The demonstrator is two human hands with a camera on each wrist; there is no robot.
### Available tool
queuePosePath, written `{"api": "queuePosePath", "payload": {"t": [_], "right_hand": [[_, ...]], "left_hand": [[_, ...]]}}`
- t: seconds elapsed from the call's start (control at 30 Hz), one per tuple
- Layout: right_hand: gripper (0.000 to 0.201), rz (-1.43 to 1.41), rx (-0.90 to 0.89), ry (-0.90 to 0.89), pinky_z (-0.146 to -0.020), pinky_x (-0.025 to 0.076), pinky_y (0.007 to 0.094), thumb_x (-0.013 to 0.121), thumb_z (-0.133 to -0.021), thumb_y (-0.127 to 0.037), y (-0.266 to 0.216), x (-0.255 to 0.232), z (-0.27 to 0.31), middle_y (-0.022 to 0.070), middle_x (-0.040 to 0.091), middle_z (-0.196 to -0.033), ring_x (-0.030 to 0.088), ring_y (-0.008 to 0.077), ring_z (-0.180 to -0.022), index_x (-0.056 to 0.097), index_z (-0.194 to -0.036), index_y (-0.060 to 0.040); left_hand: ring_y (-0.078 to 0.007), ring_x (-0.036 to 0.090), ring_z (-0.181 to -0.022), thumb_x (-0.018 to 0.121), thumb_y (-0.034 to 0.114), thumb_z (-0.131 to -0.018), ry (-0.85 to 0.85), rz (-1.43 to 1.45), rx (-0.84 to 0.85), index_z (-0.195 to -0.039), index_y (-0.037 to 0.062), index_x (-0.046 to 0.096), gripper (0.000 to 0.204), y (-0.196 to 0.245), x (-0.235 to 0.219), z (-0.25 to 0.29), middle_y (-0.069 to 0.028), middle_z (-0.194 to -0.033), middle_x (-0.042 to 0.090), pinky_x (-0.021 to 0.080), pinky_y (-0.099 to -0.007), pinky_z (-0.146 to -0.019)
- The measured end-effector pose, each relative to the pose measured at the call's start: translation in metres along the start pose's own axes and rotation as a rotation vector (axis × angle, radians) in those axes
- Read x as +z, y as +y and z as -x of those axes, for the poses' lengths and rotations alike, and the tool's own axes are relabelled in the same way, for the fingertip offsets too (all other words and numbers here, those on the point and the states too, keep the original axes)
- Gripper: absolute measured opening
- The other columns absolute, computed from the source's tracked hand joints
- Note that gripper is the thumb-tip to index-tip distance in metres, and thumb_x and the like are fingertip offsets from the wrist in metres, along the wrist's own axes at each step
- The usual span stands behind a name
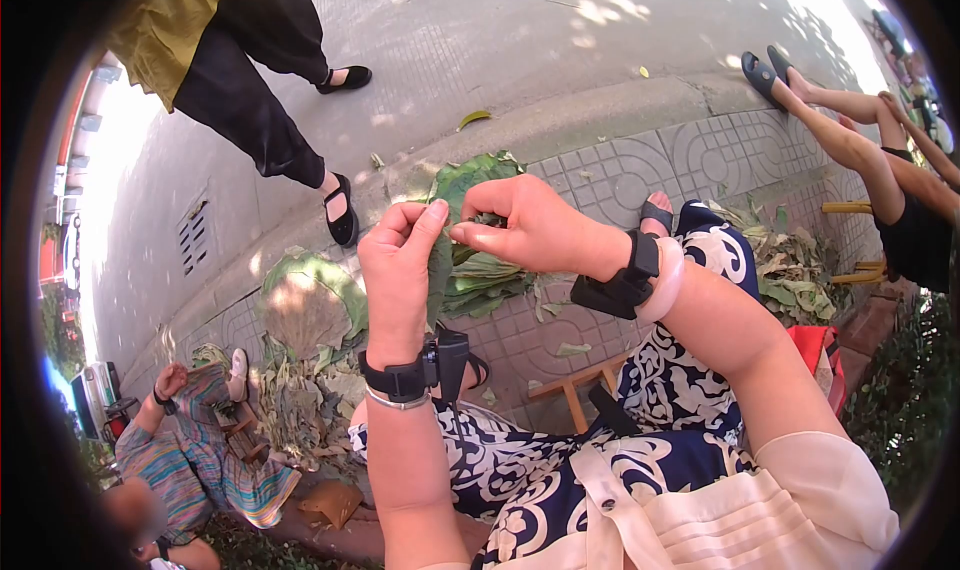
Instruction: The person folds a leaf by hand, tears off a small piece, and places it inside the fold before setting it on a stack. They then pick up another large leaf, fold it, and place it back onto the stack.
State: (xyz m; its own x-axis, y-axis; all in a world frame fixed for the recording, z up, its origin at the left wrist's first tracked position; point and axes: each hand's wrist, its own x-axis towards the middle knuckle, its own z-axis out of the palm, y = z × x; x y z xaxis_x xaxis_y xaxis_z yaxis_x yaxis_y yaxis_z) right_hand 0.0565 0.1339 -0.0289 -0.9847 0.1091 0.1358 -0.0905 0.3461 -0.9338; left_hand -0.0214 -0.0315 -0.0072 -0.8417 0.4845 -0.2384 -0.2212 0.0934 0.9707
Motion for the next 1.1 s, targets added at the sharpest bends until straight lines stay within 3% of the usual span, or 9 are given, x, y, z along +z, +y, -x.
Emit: {"api": "queuePosePath", "payload": {"t": [0.1,0.2,0.3,0.4,0.6,0.7,0.9,1.1], "right_hand": [[0.027,-0.166,0.113,-0.121,-0.054,0.04,0.0318,0.074,-0.085,-0.026,0.002,-0.002,-0.002,0.0066,0.061,-0.067,0.048,0.0122,-0.057,0.066,-0.09,-0.0007],[0.03,-0.162,-0.165,-0.036,-0.055,0.042,0.0302,0.076,-0.085,-0.027,0.015,0.01,-0.004,0.004,0.065,-0.073,0.049,0.0118,-0.058,0.067,-0.096,-0.0006],[0.03,-0.11,-0.11,-0.073,-0.057,0.043,0.0289,0.076,-0.084,-0.027,0.014,0.011,-0.002,0.0054,0.064,-0.07,0.05,0.0115,-0.06,0.068,-0.094,-0.0007],[0.028,0.019,0.059,-0.146,-0.058,0.044,0.0292,0.076,-0.084,-0.027,0.002,0.004,-0.001,0.007,0.063,-0.068,0.05,0.0113,-0.062,0.069,-0.09,-0.0008],[0.022,-0.103,0.025,-0.051,-0.056,0.041,0.0295,0.074,-0.083,-0.02,0.011,0.009,-0.003,0.0087,0.059,-0.063,0.048,0.0106,-0.06,0.067,-0.082,0.0001],[0.02,-0.055,0.045,-0.042,-0.056,0.042,0.0297,0.072,-0.082,-0.018,0.006,0.009,-0.002,0.0086,0.059,-0.064,0.048,0.0105,-0.06,0.065,-0.08,0.0005],[0.02,-0.021,-0.061,0.084,-0.054,0.041,0.0285,0.072,-0.082,-0.017,0.0,0.01,-0.001,0.0066,0.059,-0.067,0.048,0.0095,-0.061,0.064,-0.082,0.0006],[0.029,-0.108,0.09,-0.04,-0.054,0.04,0.0268,0.077,-0.082,-0.026,-0.001,0.003,-0.003,0.0041,0.058,-0.069,0.047,0.0086,-0.061,0.065,-0.087,-0.0004]], "left_hand": [[-0.0014,0.05,-0.069,0.069,0.015,-0.093,0.017,0.0,0.003,-0.088,0.002,0.067,0.014,0.001,-0.002,-0.002,0.0044,-0.079,0.062,0.04,-0.0185,-0.063],[-0.0019,0.051,-0.07,0.07,0.014,-0.093,-0.007,0.019,0.046,-0.089,0.002,0.067,0.013,0.004,-0.002,-0.001,0.0036,-0.08,0.063,0.04,-0.0187,-0.064],[-0.0021,0.052,-0.071,0.07,0.013,-0.093,-0.013,-0.016,0.045,-0.089,0.002,0.066,0.012,0.005,-0.002,0.0,0.0035,-0.08,0.063,0.041,-0.0189,-0.066],[-0.0018,0.052,-0.072,0.071,0.012,-0.092,0.004,0.007,0.025,-0.089,0.0017,0.066,0.012,0.007,0.0,0.0,0.0034,-0.08,0.063,0.041,-0.0185,-0.065],[-0.0018,0.057,-0.068,0.071,0.014,-0.091,-0.109,-0.171,0.022,-0.092,0.0034,0.066,0.012,0.001,-0.012,-0.002,0.003,-0.079,0.065,0.043,-0.0184,-0.063],[-0.0019,0.057,-0.067,0.071,0.014,-0.092,-0.074,-0.203,0.025,-0.09,0.0032,0.065,0.012,0.0,-0.011,-0.003,0.0032,-0.077,0.065,0.043,-0.018,-0.062],[-0.0012,0.051,-0.068,0.072,0.014,-0.091,0.025,-0.007,-0.019,-0.089,0.0016,0.066,0.014,-0.007,-0.002,-0.005,0.0049,-0.079,0.062,0.041,-0.0182,-0.062],[-0.0012,0.051,-0.07,0.072,0.014,-0.091,0.04,0.021,-0.008,-0.089,0.0021,0.066,0.014,-0.002,-0.001,-0.006,0.0043,-0.08,0.063,0.04,-0.0184,-0.063]]}}
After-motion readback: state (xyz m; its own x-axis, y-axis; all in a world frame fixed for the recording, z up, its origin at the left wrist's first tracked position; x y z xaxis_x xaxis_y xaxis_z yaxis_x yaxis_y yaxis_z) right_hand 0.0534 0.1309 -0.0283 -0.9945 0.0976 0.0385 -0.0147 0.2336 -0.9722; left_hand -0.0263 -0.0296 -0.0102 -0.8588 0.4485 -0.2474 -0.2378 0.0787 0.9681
